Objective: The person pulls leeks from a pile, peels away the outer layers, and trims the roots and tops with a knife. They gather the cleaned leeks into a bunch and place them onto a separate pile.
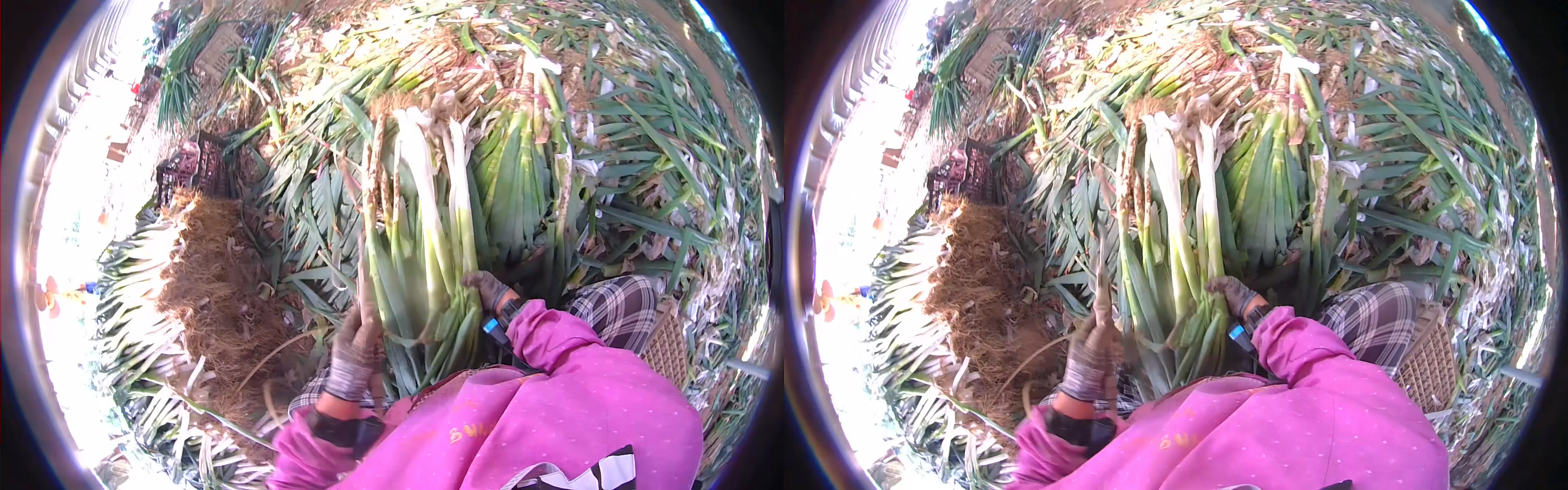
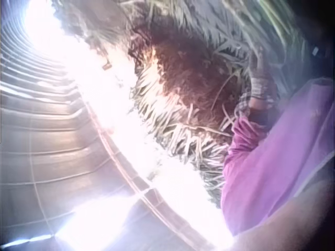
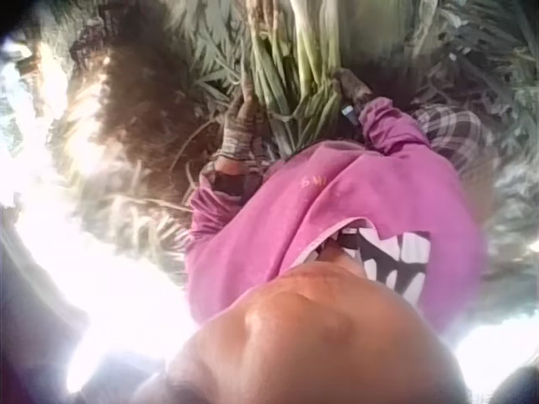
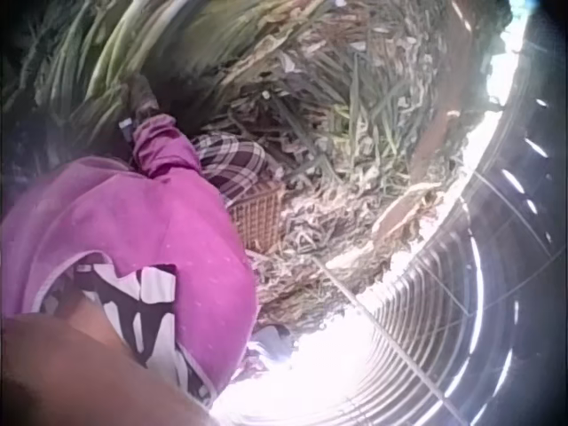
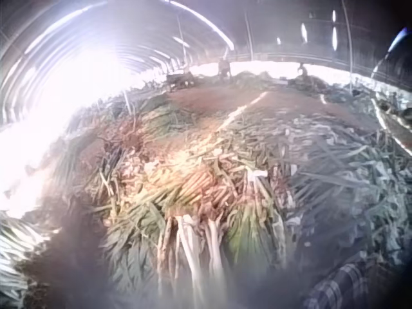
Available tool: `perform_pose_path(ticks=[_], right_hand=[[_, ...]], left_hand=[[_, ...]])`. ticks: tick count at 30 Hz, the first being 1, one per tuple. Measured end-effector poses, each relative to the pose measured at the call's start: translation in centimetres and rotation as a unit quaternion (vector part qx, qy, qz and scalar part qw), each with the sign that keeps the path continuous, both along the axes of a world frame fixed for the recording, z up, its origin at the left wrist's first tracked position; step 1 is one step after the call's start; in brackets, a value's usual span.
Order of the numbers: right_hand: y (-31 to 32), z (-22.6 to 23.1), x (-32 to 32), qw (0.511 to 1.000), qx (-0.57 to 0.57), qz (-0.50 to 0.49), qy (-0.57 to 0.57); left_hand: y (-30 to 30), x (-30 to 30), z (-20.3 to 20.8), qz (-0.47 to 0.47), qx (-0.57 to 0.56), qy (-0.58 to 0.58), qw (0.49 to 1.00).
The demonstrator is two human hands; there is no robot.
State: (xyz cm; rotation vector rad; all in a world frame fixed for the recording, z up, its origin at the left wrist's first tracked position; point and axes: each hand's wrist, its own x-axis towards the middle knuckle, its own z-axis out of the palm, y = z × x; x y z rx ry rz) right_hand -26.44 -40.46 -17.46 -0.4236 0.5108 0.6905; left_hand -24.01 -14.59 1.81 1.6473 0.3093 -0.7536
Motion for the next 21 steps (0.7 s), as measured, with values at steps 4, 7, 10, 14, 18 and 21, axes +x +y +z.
perform_pose_path(ticks=[4, 7, 10, 14, 18, 21], right_hand=[[0.1, 2.0, -3.6, 0.995, -0.079, 0.018, -0.066], [-0.7, 1.1, -6.1, 0.937, -0.257, 0.010, -0.235], [2.0, -2.0, -5.8, 0.883, -0.287, 0.013, -0.371], [6.0, -1.1, -6.6, 0.630, -0.541, 0.063, -0.553], [3.4, 12.1, -8.1, 0.607, -0.636, 0.235, -0.414], [1.5, 12.1, -7.0, 0.495, -0.634, 0.273, -0.527]], left_hand=[[2.8, -4.4, -12.3, 0.052, 0.187, -0.149, 0.970], [-5.0, -3.0, -6.8, -0.022, 0.220, -0.375, 0.900], [-11.0, -0.2, -4.0, -0.041, -0.155, -0.223, 0.962], [-13.0, 1.5, -5.2, -0.025, -0.128, -0.306, 0.943], [-14.3, -0.5, -0.6, -0.050, -0.093, -0.338, 0.935], [-14.0, -2.2, 0.9, -0.071, -0.133, -0.314, 0.937]])
